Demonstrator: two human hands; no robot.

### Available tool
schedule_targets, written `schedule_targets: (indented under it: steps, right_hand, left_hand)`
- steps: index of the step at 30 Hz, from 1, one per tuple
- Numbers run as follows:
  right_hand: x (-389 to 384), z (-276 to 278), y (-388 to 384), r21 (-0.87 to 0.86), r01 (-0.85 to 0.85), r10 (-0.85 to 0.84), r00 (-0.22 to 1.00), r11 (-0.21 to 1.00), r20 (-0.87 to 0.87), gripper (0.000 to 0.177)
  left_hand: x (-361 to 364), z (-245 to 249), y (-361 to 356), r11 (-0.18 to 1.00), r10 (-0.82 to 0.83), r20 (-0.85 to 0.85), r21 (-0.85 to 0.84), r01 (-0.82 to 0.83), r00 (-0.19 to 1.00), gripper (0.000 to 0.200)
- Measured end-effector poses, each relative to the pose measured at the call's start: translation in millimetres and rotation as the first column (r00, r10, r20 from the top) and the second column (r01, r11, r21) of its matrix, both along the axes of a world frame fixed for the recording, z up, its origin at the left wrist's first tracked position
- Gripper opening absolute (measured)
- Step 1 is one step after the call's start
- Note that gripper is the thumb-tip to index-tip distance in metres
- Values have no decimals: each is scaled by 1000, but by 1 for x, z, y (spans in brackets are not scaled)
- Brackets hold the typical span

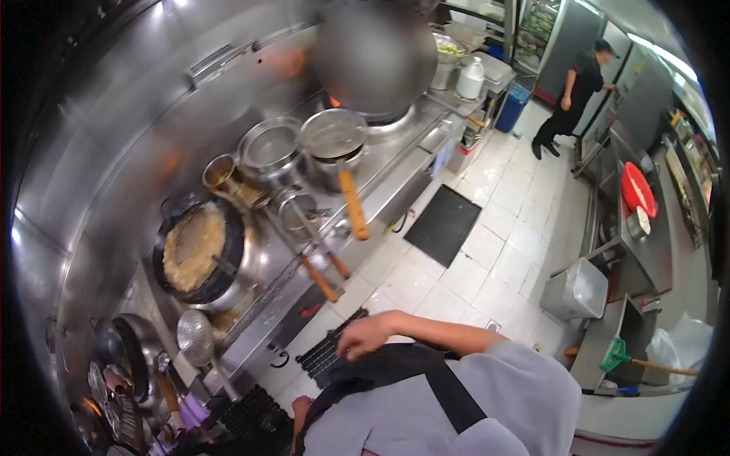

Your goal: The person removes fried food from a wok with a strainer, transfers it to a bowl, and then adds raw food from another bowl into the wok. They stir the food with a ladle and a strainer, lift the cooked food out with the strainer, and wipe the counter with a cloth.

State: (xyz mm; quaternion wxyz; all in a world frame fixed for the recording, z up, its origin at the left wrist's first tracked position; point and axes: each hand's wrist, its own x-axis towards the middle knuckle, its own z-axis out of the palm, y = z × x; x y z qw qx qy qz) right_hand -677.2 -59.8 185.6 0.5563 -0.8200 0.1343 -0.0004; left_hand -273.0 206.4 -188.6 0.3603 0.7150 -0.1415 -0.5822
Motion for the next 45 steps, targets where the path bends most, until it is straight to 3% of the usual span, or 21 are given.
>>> schedule_targets:
  steps: [1, 3, 5, 7, 10, 15, 17, 21, 23, 25, 27, 29, 31, 34, 37, 38, 39, 40, 43, 44, 45]
  right_hand:
    - [-50, -30, 8, -83, 90, -76, 984, 992, 163, 40]
    - [-153, -28, 14, -139, 454, -474, 858, 880, -197, 39]
    - [-243, -57, 13, -351, 579, -661, 728, 736, -185, 39]
    - [-301, -18, 8, -312, 699, -764, 607, 644, -219, 38]
    - [-349, 9, -12, -119, 814, -822, 557, 569, -119, 38]
    - [-411, 12, -68, -45, 717, -718, 691, 695, -85, 40]
    - [-440, 19, -98, -37, 689, -689, 719, 724, -86, 40]
    - [-521, 22, -160, -40, 799, -795, 590, 600, -142, 39]
    - [-572, 3, -186, -385, 781, -870, 459, 492, -180, 40]
    - [-629, -32, -184, -698, 602, -915, 339, 388, -216, 40]
    - [-681, -53, -184, -645, 666, -927, 272, 375, -259, 40]
    - [-723, -64, -177, -494, 800, -920, 177, 341, -348, 40]
    - [-754, -77, -175, -228, 950, -870, 80, 215, -487, 40]
    - [-799, -107, -187, 29, 991, -784, 118, 127, -610, 40]
    - [-853, -145, -250, 283, 955, -862, 217, 90, -459, 38]
    - [-864, -134, -291, 268, 960, -888, 194, 84, -416, 36]
    - [-887, -154, -337, 225, 963, -927, 211, 145, -309, 36]
    - [-905, -162, -392, -13, 979, -953, 193, 201, -234, 35]
    - [-926, -146, -571, -232, 972, -970, 11, -47, 241, 46]
    - [-922, -87, -619, -264, 965, -990, 46, 11, 130, 47]
    - [-931, -104, -683, -263, 964, -956, 40, -39, 291, 44]
  left_hand:
    - [-22, 2, -9, 985, -157, 42, 84, 154, 987, 17]
    - [-79, 3, -33, 872, -478, 63, 149, 466, 876, 17]
    - [-138, 2, -62, 698, -714, 75, 144, 701, 696, 16]
    - [-196, 9, -96, 583, -812, 56, 101, 806, 580, 16]
    - [-274, 30, -159, 530, -848, -8, 8, 848, 530, 16]
    - [-398, 47, -285, 611, -788, 46, 177, 772, 614, 20]
    - [-434, 31, -337, 628, -778, 73, 129, 767, 624, 27]
    - [-527, 34, -436, 676, -737, 34, 17, 737, 675, 42]
    - [-578, 52, -490, 633, -774, -2, -17, 774, 633, 45]
    - [-630, 49, -517, 554, -832, -10, -58, 830, 554, 45]
    - [-688, 91, -559, 335, -935, 106, -54, 941, 339, 48]
    - [-739, 92, -605, 27, -940, 332, -171, 985, 83, 49]
    - [-786, 142, -637, 36, -916, 382, -229, 973, 123, 50]
    - [-848, 187, -693, 15, -881, 441, -333, 943, 170, 52]
    - [-904, 215, -749, 63, -833, 497, -353, 934, 244, 50]
    - [-923, 238, -764, 84, -815, 516, -347, 934, 265, 49]
    - [-942, 251, -782, 97, -791, 543, -341, 935, 281, 49]
    - [-961, 259, -797, 117, -769, 565, -335, 935, 299, 49]
    - [-1020, 257, -842, 206, -696, 613, -328, 922, 374, 48]
    - [-1039, 255, -859, 219, -672, 632, -327, 919, 385, 49]
    - [-1057, 255, -877, 230, -646, 654, -323, 918, 393, 49]
